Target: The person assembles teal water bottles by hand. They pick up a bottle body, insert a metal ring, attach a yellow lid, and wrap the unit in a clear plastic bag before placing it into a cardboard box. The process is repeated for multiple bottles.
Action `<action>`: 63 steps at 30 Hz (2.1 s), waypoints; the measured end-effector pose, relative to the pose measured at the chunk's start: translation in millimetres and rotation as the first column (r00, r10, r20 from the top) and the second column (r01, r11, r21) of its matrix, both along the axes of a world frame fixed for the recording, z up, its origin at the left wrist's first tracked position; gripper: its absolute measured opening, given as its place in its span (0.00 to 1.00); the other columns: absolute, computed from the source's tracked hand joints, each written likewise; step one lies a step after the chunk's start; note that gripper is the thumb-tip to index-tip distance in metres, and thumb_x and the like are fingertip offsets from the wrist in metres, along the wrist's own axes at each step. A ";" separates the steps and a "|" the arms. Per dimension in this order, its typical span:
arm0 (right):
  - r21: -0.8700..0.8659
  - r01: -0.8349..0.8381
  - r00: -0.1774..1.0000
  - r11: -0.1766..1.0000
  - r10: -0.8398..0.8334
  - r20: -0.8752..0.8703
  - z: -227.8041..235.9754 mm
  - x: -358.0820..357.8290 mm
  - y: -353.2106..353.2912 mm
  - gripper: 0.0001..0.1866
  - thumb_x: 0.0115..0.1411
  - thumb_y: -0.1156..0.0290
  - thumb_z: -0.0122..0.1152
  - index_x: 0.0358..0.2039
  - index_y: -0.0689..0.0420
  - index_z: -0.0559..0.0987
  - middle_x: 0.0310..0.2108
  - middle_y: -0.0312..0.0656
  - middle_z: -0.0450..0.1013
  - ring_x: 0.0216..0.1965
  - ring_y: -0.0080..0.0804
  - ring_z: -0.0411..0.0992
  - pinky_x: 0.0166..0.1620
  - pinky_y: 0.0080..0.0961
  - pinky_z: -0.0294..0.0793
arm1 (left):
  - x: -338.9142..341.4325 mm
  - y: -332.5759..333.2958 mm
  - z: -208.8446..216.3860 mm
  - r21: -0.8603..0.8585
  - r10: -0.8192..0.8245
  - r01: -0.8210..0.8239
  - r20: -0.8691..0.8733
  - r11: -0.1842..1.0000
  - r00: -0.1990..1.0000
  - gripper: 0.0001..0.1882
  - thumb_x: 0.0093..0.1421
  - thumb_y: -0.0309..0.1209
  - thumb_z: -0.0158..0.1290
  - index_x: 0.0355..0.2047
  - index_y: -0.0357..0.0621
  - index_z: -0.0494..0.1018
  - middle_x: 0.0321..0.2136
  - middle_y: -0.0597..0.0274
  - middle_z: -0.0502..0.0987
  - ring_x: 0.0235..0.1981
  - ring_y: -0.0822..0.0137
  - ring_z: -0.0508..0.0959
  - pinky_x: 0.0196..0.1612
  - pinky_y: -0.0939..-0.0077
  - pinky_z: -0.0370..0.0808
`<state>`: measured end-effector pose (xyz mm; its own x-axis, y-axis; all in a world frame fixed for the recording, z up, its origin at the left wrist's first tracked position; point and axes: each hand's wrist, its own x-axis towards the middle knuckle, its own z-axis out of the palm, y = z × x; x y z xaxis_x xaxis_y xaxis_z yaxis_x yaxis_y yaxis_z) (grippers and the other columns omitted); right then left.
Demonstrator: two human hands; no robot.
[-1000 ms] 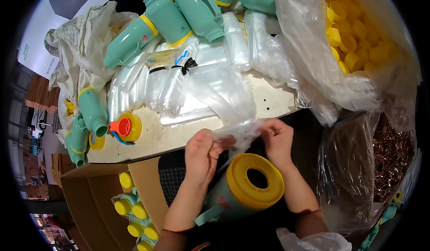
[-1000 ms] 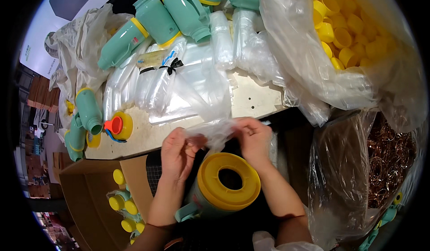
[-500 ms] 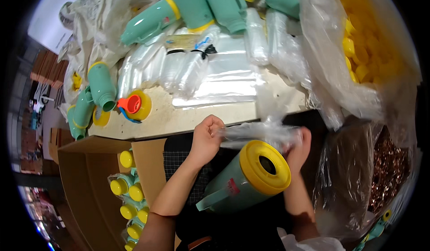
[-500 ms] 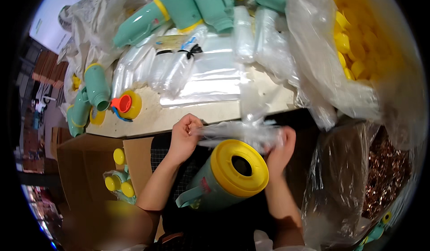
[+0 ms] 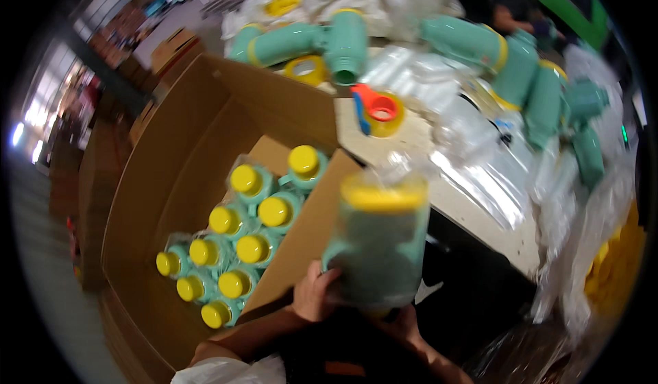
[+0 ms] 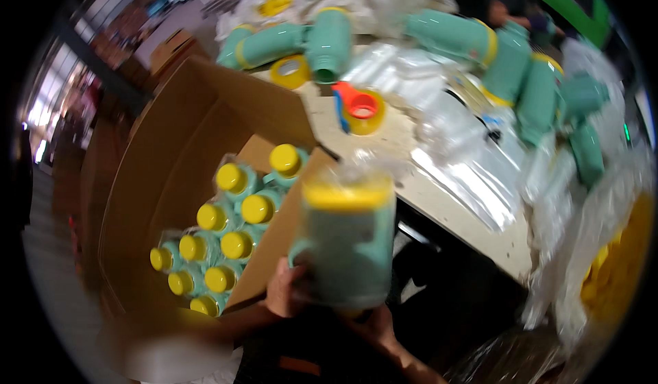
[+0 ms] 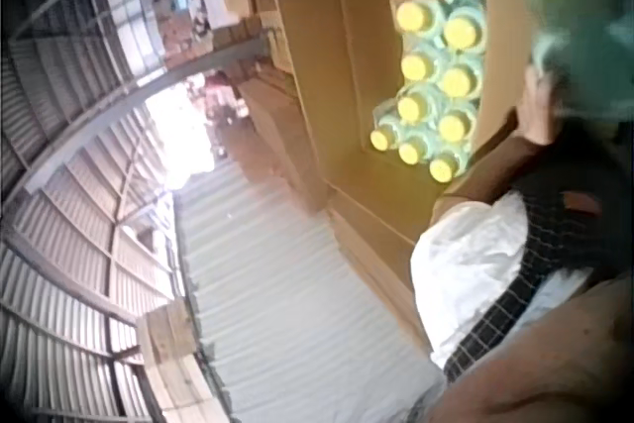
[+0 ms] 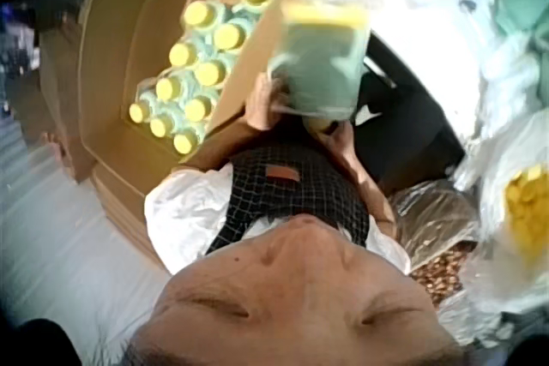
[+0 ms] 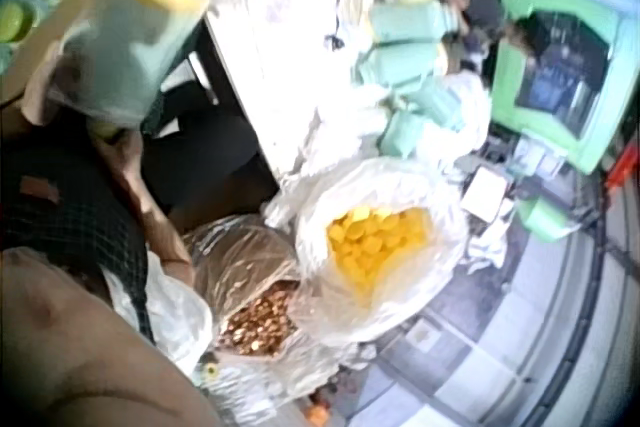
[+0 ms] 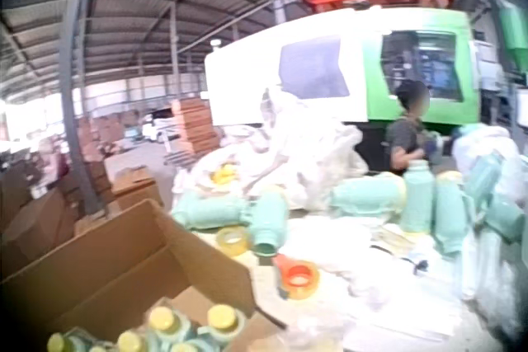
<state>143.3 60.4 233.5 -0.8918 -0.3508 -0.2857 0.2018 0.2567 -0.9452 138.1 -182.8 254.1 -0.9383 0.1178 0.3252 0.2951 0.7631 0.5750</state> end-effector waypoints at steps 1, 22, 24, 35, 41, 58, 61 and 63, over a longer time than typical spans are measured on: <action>0.020 0.033 0.993 0.999 -0.030 -0.117 12.0 -8.9 -14.2 0.37 0.47 0.64 0.79 0.55 0.60 0.71 0.47 0.50 0.76 0.49 0.39 0.77 0.51 0.34 0.77 | -2.1 -15.5 9.9 -0.046 0.073 -0.075 -0.045 0.996 0.996 0.29 0.42 0.26 0.64 0.47 0.47 0.70 0.36 0.49 0.70 0.37 0.45 0.75 0.33 0.54 0.73; -0.109 0.248 0.965 0.963 -0.255 -0.059 30.7 -120.9 11.4 0.29 0.60 0.82 0.61 0.60 0.58 0.63 0.51 0.42 0.67 0.39 0.21 0.71 0.43 0.19 0.72 | 142.0 -456.5 -183.1 -0.175 0.874 -0.899 0.368 0.401 0.318 0.22 0.63 0.31 0.51 0.56 0.34 0.67 0.46 0.48 0.77 0.46 0.47 0.79 0.49 0.55 0.75; -0.109 0.424 0.892 0.899 -0.435 -0.125 40.8 -156.5 47.6 0.25 0.61 0.79 0.61 0.58 0.60 0.64 0.48 0.42 0.68 0.39 0.21 0.70 0.42 0.20 0.72 | 75.8 -366.2 -74.6 -0.311 0.936 -0.895 -0.041 0.319 0.348 0.25 0.61 0.27 0.53 0.58 0.33 0.63 0.52 0.43 0.72 0.54 0.45 0.71 0.58 0.55 0.66; 0.074 0.576 0.403 0.814 -0.204 -0.892 56.9 -427.3 62.9 0.20 0.54 0.77 0.62 0.49 0.62 0.74 0.48 0.51 0.72 0.50 0.51 0.71 0.54 0.40 0.70 | -107.4 31.8 -51.2 -0.141 -0.298 0.309 0.095 0.940 0.950 0.38 0.49 0.35 0.63 0.58 0.38 0.60 0.52 0.44 0.64 0.49 0.47 0.68 0.55 0.53 0.66; 0.421 0.711 0.355 0.563 0.228 -0.906 58.2 -564.2 77.7 0.11 0.52 0.69 0.65 0.37 0.54 0.80 0.37 0.45 0.77 0.42 0.43 0.75 0.54 0.43 0.67 | -105.9 48.3 -49.5 -0.006 -0.212 0.213 0.079 0.977 0.974 0.30 0.47 0.34 0.64 0.51 0.40 0.70 0.48 0.41 0.66 0.50 0.40 0.67 0.53 0.43 0.67; 0.044 0.138 0.870 0.989 -0.100 -0.484 88.9 -50.3 30.8 0.15 0.59 0.57 0.62 0.28 0.56 0.76 0.24 0.47 0.74 0.29 0.50 0.75 0.32 0.42 0.73 | -187.7 105.6 27.5 0.869 -0.700 0.053 0.358 0.491 0.617 0.44 0.54 0.45 0.65 0.65 0.38 0.58 0.55 0.45 0.73 0.53 0.58 0.73 0.58 0.66 0.70; -0.034 0.254 0.803 0.967 -0.230 -0.550 81.8 22.0 77.5 0.12 0.60 0.59 0.62 0.33 0.55 0.79 0.27 0.45 0.76 0.31 0.48 0.76 0.33 0.40 0.75 | -171.9 141.0 21.4 0.840 -0.723 0.073 0.415 0.538 0.552 0.41 0.52 0.37 0.65 0.63 0.38 0.60 0.53 0.43 0.74 0.48 0.60 0.76 0.55 0.66 0.73; -0.015 0.589 0.704 0.808 -0.522 -0.482 105.5 70.2 141.9 0.09 0.61 0.63 0.62 0.37 0.53 0.82 0.31 0.43 0.78 0.32 0.41 0.78 0.36 0.32 0.78 | -160.8 161.8 47.2 0.834 -0.743 0.028 0.475 0.551 0.472 0.42 0.51 0.37 0.66 0.62 0.39 0.60 0.52 0.43 0.75 0.47 0.60 0.76 0.54 0.66 0.74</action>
<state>213.5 202.3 339.0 -0.9478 0.2597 0.1851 -0.0826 0.3606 -0.9290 -22.7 -21.0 301.3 -0.7259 0.6382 -0.2564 -0.3461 -0.0168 0.9380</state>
